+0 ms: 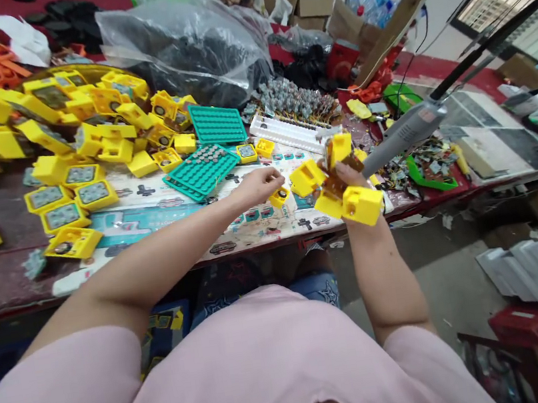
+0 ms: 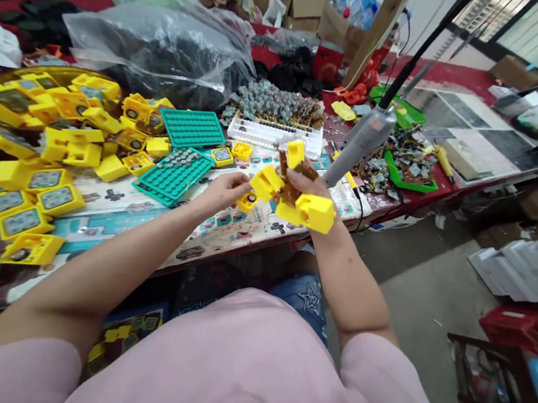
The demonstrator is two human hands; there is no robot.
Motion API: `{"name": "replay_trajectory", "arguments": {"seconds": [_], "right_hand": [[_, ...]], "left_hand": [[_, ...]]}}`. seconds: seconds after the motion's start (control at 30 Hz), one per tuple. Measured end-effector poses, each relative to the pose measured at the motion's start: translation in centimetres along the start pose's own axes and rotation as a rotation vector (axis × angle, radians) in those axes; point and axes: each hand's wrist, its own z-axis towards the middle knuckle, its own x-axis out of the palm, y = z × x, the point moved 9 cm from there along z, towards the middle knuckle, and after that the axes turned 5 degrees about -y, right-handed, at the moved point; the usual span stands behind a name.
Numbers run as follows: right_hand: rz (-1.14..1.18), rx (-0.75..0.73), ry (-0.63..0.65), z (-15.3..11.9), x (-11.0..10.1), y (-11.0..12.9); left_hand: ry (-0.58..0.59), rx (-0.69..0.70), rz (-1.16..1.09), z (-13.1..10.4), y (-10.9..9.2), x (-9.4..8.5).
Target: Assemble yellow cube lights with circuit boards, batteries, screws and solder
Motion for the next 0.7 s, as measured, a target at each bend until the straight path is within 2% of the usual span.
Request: {"name": "replay_trajectory", "arguments": {"seconds": [0.17,0.3,0.43,0.57,0.63,0.7], "right_hand": [[-0.007,0.064,-0.097,-2.8,-4.9,-2.7],[0.003,0.087,-0.127,-3.9,-7.5,-4.2],[-0.009,0.111,-0.123,-4.4,-8.6,-5.1],[-0.010,0.142,-0.162,-4.5,-9.2,-5.6],[0.003,0.165,-0.166,-4.6,-9.2,-5.7],[0.051,0.188,-0.184,-4.9,-9.4,-5.8]], "left_hand": [[0.127,0.080,0.353,3.3,-2.2,2.7],[0.261,0.076,0.574,4.6,-2.9,4.4],[0.333,0.062,0.706,5.4,-3.3,4.9],[0.352,0.049,0.743,5.5,-3.8,5.3],[0.341,0.041,0.730,5.6,-3.9,4.9],[0.333,0.038,0.708,5.7,-3.8,3.7]]}}
